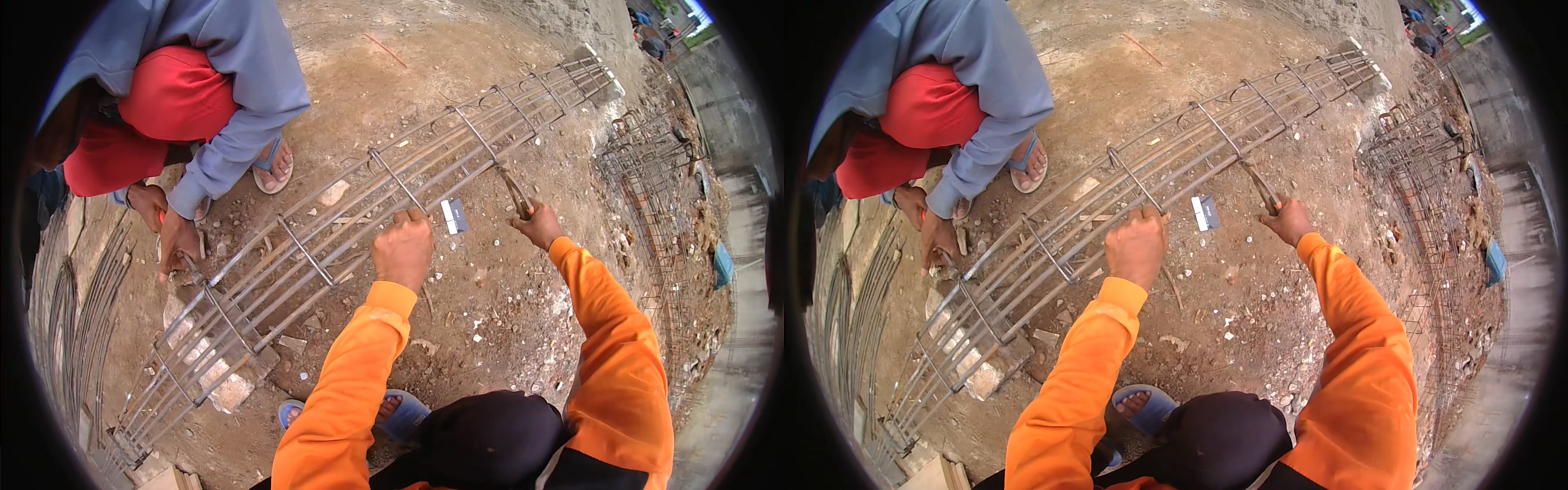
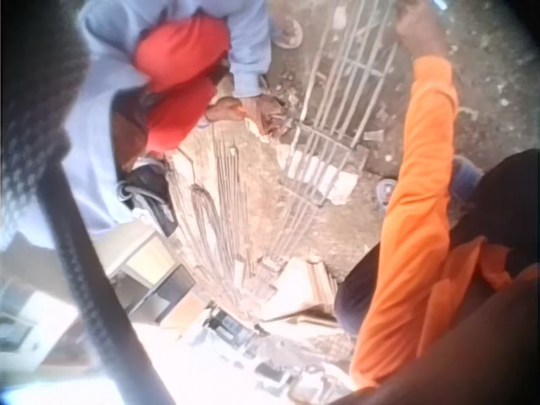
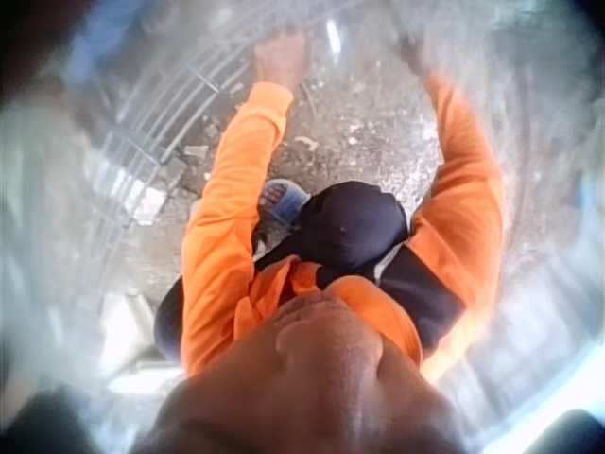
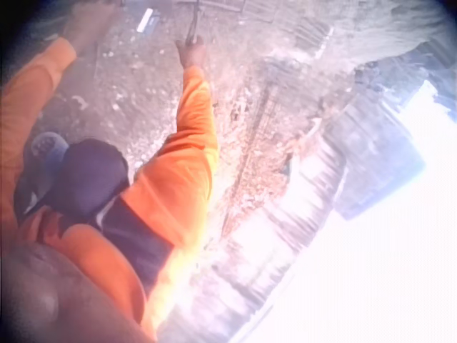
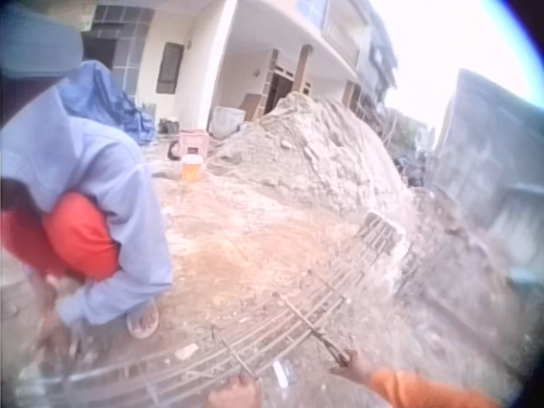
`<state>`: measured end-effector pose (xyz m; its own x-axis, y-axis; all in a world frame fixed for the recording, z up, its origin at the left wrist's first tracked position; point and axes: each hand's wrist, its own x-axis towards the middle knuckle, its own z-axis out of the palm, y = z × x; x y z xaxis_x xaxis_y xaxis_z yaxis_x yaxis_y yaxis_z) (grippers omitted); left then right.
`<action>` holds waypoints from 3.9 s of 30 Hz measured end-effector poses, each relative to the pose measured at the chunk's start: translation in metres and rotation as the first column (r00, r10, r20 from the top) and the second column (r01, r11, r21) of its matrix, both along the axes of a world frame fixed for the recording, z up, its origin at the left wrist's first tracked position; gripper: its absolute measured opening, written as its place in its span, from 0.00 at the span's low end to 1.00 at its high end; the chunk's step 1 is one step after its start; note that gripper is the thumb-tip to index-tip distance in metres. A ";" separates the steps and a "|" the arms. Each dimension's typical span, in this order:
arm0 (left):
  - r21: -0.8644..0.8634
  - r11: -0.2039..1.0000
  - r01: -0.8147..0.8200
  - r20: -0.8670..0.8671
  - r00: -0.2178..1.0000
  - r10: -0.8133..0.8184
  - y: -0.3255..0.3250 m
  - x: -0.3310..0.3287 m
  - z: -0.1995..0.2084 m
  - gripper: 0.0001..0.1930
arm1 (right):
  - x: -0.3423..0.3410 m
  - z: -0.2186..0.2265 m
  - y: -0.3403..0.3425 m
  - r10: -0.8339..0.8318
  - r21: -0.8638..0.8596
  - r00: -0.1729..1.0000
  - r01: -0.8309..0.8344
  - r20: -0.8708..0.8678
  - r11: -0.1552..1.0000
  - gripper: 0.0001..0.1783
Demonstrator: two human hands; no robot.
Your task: The person ties intersecting steel bars into a rebar cage using wire and pliers. They repeatedly wrap wire around bar intersections and twist it with pliers to secure the joints.
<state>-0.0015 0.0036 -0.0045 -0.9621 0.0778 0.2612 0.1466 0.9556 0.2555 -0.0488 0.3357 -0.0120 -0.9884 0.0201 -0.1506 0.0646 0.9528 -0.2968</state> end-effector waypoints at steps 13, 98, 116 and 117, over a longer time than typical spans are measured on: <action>0.005 1.000 -0.006 -0.022 1.000 0.006 -0.005 0.001 0.001 0.16 | -0.048 0.128 0.007 0.325 0.214 0.878 -0.413 0.350 0.885 0.39; -0.024 0.998 -0.061 0.150 0.987 0.064 -0.008 0.003 0.015 0.21 | 0.038 -0.074 -0.146 -0.584 -0.800 0.811 0.377 0.041 0.467 0.19; 0.866 0.429 -0.257 0.118 0.939 0.324 -0.164 0.148 0.192 0.28 | 0.256 -0.057 -0.246 0.627 -0.845 0.776 -0.288 0.071 0.451 0.41; 0.845 0.446 -0.295 0.155 0.934 0.323 -0.184 0.160 0.206 0.28 | 0.252 -0.039 -0.265 0.693 -0.809 0.720 -0.426 -0.033 0.405 0.43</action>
<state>0.1589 -0.1806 0.2017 -0.8679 -0.4942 0.0501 -0.0929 0.2605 0.9610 0.2029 0.0704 -0.0513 -0.6382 -0.7665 -0.0724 -0.1967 0.2532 -0.9472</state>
